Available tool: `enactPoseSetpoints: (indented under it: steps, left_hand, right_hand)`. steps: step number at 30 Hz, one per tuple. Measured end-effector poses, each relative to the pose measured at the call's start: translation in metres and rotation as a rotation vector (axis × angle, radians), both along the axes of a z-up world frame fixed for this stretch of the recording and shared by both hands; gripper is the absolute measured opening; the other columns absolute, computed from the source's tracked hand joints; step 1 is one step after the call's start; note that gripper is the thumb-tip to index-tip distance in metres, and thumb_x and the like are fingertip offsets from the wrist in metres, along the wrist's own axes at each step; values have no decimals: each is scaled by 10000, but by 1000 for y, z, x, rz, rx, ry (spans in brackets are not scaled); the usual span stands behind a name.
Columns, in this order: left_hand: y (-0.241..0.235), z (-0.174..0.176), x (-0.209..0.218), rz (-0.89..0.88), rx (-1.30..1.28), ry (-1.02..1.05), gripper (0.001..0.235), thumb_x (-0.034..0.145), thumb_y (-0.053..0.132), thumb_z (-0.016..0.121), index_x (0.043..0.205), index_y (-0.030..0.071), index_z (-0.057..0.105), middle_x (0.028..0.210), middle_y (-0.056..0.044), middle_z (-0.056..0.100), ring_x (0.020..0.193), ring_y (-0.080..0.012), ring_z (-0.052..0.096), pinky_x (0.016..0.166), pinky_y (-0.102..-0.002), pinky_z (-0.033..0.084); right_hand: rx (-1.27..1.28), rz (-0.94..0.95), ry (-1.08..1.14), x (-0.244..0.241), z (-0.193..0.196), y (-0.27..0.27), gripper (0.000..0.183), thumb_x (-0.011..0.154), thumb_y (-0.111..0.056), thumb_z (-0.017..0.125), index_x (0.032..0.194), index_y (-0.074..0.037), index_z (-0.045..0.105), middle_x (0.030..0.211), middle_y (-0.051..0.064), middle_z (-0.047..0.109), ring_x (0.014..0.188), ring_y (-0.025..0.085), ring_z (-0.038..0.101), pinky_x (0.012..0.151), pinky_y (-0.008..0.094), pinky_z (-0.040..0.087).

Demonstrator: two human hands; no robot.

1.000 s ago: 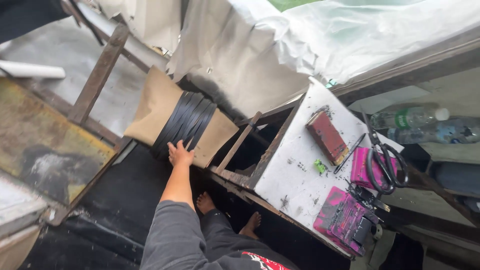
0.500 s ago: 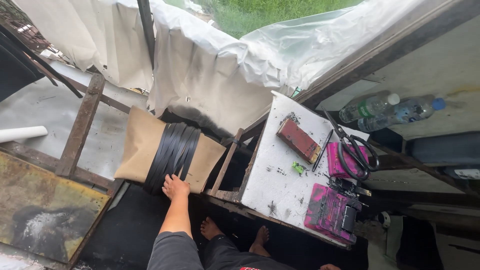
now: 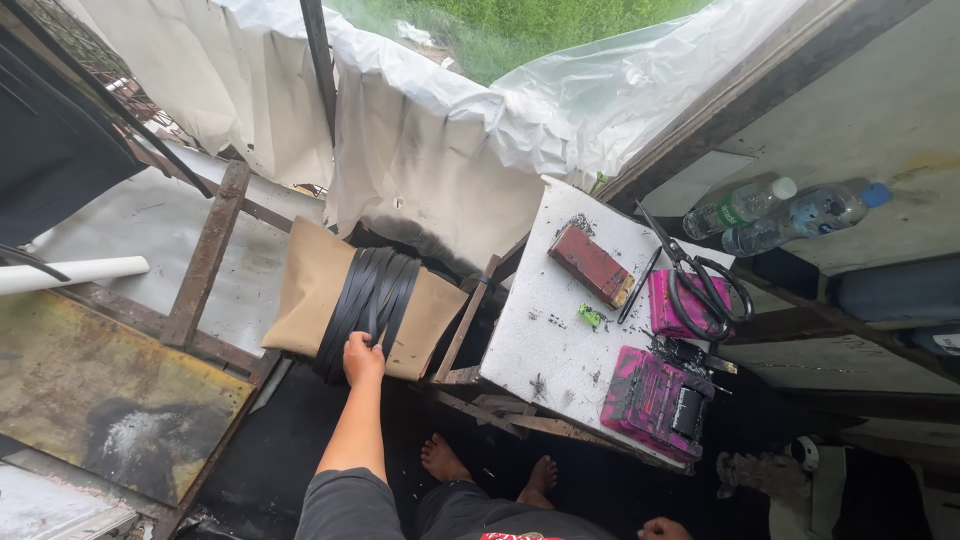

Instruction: Applying edge paint to long leather strips using an applicator and hanging them on a line to dry.

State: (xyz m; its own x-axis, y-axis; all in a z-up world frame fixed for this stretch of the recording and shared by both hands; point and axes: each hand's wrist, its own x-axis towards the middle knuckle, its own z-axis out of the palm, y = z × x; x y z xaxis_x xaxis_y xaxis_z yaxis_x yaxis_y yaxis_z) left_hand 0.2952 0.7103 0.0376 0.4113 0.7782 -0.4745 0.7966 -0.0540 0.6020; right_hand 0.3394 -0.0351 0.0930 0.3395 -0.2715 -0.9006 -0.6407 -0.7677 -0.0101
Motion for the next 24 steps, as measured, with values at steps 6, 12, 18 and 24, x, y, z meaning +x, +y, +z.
enactPoseSetpoints:
  steps: [6, 12, 18, 24]
  left_hand:
    - [-32, 23, -5, 95, -284, -308, 262, 889, 167, 718, 1137, 181, 802, 1012, -12, 786, 928, -138, 704, 848, -294, 505]
    - [-94, 82, -46, 312, -628, -598, 249, 979, 214, 658, 1206, 133, 724, 958, -16, 754, 807, -109, 677, 680, -267, 466]
    - [-168, 162, -82, 444, -825, -721, 144, 979, 181, 681, 1116, 147, 654, 1097, -51, 759, 853, -141, 710, 727, -300, 523]
    - [-254, 192, -91, 496, -986, -1004, 372, 962, 99, 656, 1333, 89, 635, 1068, -82, 724, 876, -180, 711, 638, -284, 562]
  right_hand:
    - [-109, 322, -167, 0, 3, 49, 322, 805, -383, 880, 1074, -208, 857, 1081, -43, 840, 990, 78, 782, 905, 226, 538]
    - [74, 537, -23, 18, 15, 113, 367, 902, -427, 758, 1234, -270, 769, 1191, -84, 805, 1097, 76, 749, 936, 245, 540]
    - [505, 829, -209, 45, 17, 171, 386, 889, -479, 719, 1228, -301, 770, 1232, -96, 792, 1133, 64, 731, 975, 240, 523]
    - [1013, 910, -258, 42, 134, 249, 504, 922, -281, 736, 1411, -225, 630, 1353, -20, 662, 795, 64, 633, 768, 228, 536]
